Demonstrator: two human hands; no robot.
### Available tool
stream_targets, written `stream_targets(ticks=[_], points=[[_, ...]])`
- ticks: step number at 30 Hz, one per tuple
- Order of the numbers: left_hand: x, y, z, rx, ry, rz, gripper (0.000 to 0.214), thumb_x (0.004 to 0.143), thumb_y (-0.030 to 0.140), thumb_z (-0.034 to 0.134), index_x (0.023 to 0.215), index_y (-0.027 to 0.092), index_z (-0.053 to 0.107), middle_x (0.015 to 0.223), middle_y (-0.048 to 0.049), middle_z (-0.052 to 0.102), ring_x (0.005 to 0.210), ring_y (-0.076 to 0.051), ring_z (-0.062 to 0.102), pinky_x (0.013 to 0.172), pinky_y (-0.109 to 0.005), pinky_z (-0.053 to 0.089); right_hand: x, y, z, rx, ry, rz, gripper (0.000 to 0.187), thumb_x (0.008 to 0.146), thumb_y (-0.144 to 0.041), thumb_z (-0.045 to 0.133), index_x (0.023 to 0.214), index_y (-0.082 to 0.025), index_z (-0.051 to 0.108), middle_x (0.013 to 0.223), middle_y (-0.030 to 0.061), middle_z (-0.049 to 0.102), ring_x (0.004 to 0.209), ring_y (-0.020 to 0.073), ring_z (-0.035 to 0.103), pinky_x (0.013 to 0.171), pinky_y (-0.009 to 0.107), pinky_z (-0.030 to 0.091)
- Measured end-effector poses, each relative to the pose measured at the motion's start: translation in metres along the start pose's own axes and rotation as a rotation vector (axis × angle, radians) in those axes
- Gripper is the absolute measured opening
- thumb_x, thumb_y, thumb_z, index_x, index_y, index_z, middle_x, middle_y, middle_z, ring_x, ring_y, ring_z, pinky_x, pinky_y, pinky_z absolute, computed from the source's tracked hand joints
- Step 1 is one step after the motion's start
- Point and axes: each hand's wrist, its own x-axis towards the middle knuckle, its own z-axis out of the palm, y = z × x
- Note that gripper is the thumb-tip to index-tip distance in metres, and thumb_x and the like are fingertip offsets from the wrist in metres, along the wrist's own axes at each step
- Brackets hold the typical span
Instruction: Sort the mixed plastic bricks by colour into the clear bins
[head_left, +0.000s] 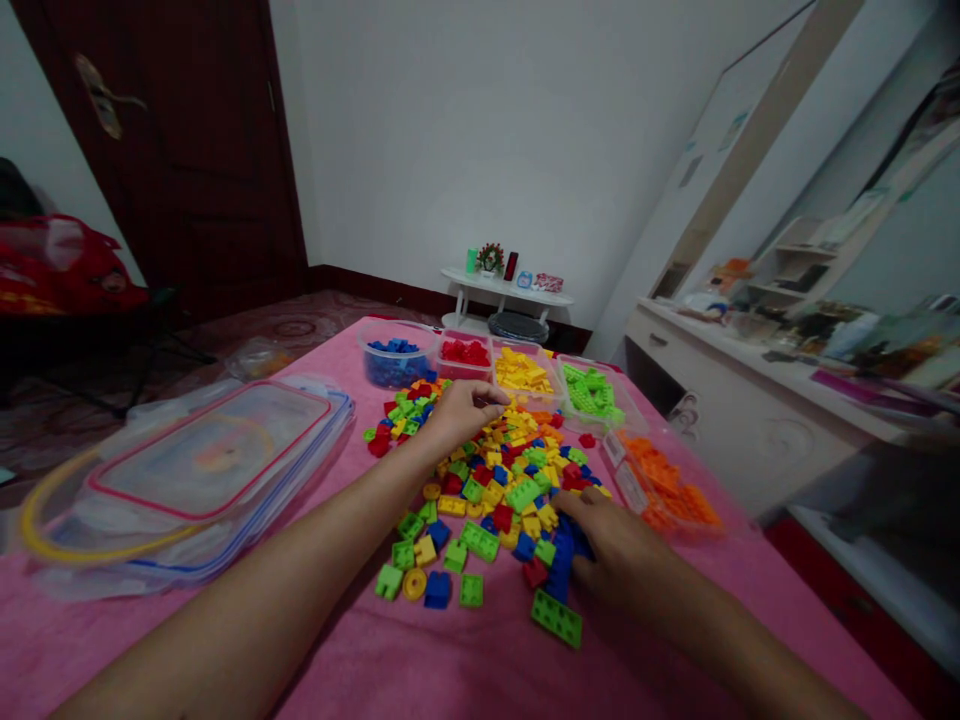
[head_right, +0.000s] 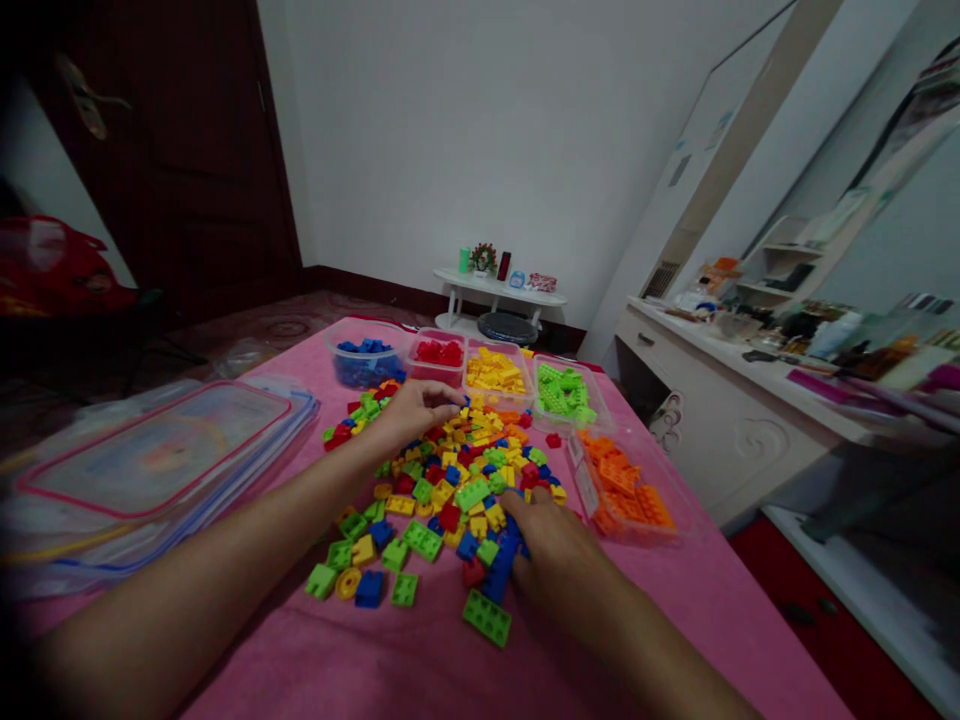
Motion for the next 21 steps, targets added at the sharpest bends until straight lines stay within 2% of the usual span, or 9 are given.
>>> stream_targets(ticks=[4, 6, 10, 12, 14, 18, 21], points=[[-0.006, 0.010, 0.003, -0.183, -0.003, -0.145, 0.012, 0.067, 0.011, 0.066, 0.078, 0.012, 0.071, 0.073, -0.0039, 0.068, 0.062, -0.010, 0.058, 0.060, -0.021, 0.046, 0.012, 0.001, -0.014, -0.012, -0.044, 0.006, 0.031, 0.065, -0.015, 0.052, 0.093, -0.019, 0.065, 0.087, 0.0079, 0.064, 0.078, 0.0191, 0.057, 0.068, 0.027, 0.039], [-0.009, 0.015, 0.006, -0.341, -0.012, -0.265, 0.011, 0.067, 0.009, 0.066, 0.078, 0.012, 0.070, 0.072, -0.0030, 0.066, 0.059, -0.008, 0.057, 0.055, -0.018, 0.046, 0.021, -0.001, -0.027, -0.002, 0.008, -0.005, 0.025, 0.066, -0.016, 0.053, 0.088, -0.019, 0.065, 0.083, 0.0064, 0.065, 0.075, 0.0182, 0.057, 0.066, 0.025, 0.038], [-0.013, 0.021, 0.014, -0.608, -0.081, -0.500, 0.008, 0.071, 0.010, 0.067, 0.078, 0.011, 0.067, 0.065, -0.0019, 0.061, 0.055, -0.007, 0.057, 0.050, -0.014, 0.046, 0.044, -0.009, -0.056, 0.012, 0.197, -0.011, 0.026, 0.066, -0.019, 0.056, 0.090, -0.019, 0.067, 0.083, 0.0055, 0.068, 0.073, 0.0185, 0.058, 0.066, 0.026, 0.040], [-0.014, 0.022, 0.016, -0.697, -0.131, -0.608, 0.007, 0.079, 0.017, 0.061, 0.083, 0.012, 0.065, 0.065, -0.0028, 0.061, 0.054, -0.007, 0.058, 0.049, -0.014, 0.047, 0.055, -0.017, -0.066, 0.055, 0.288, -0.034, 0.026, 0.067, -0.019, 0.056, 0.089, -0.019, 0.068, 0.084, 0.0049, 0.069, 0.074, 0.0188, 0.060, 0.066, 0.026, 0.041], [-0.015, 0.023, 0.018, -0.798, -0.177, -0.684, 0.021, 0.087, 0.031, 0.052, 0.085, 0.012, 0.062, 0.067, -0.0045, 0.062, 0.055, -0.009, 0.060, 0.051, -0.017, 0.050, 0.066, -0.026, -0.071, 0.133, 0.357, -0.075, 0.025, 0.068, -0.020, 0.056, 0.090, -0.019, 0.068, 0.087, 0.0049, 0.070, 0.077, 0.0194, 0.061, 0.067, 0.027, 0.043], [-0.015, 0.024, 0.015, -1.008, -0.248, -0.723, 0.042, 0.086, 0.055, 0.044, 0.084, 0.015, 0.057, 0.065, -0.0029, 0.059, 0.055, -0.012, 0.061, 0.053, -0.026, 0.054, 0.084, -0.041, -0.072, 0.350, 0.424, -0.108, 0.035, 0.068, -0.026, 0.065, 0.102, -0.020, 0.067, 0.095, 0.0064, 0.069, 0.076, 0.0195, 0.063, 0.065, 0.028, 0.047], [-0.013, 0.022, 0.011, -1.109, -0.339, -0.719, 0.044, 0.086, 0.055, 0.042, 0.085, 0.014, 0.058, 0.066, -0.0044, 0.060, 0.055, -0.013, 0.061, 0.042, -0.018, 0.048, 0.091, -0.047, -0.071, 0.552, 0.483, -0.092, 0.042, 0.069, -0.032, 0.066, 0.109, -0.020, 0.063, 0.104, 0.0084, 0.066, 0.067, 0.0159, 0.063, 0.058, 0.027, 0.049]])
